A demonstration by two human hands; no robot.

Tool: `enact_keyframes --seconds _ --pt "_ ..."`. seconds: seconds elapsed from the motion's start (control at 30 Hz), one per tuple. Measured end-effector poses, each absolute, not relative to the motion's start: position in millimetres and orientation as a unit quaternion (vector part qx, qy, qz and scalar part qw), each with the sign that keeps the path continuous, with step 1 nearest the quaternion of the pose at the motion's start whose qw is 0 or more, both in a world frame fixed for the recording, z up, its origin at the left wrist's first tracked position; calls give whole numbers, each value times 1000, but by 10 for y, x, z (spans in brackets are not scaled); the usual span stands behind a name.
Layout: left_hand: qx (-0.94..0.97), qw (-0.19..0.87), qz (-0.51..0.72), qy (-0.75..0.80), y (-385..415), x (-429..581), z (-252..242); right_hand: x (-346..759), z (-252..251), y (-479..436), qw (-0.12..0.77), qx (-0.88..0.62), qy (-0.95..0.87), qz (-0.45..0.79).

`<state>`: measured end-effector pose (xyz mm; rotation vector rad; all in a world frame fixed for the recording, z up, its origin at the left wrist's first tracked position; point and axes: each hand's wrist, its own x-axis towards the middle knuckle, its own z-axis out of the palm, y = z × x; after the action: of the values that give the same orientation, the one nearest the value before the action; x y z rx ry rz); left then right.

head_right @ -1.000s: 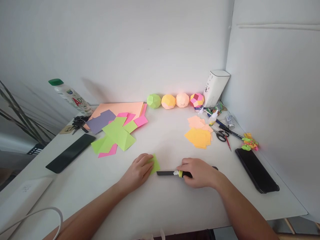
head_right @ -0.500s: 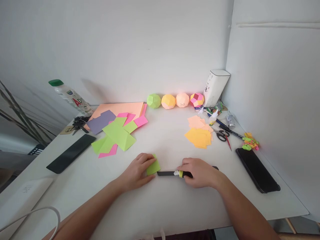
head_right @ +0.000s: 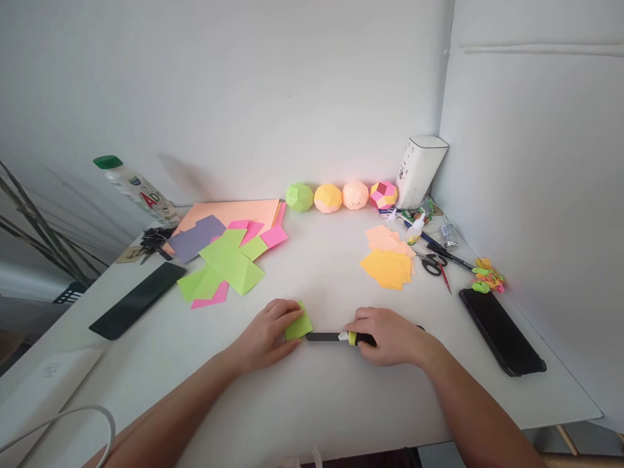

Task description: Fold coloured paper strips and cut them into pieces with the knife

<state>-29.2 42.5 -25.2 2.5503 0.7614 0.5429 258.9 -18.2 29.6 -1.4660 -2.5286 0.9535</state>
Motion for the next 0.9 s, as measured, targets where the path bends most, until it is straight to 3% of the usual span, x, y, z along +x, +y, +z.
enact_keyframes --seconds 0.53,0.9 --pt "914 252 177 265 443 -333 -169 2597 293 -194 42 -477 -822 310" --pt "914 207 221 269 463 -307 -278 2595 327 -202 37 -467 -828 308"
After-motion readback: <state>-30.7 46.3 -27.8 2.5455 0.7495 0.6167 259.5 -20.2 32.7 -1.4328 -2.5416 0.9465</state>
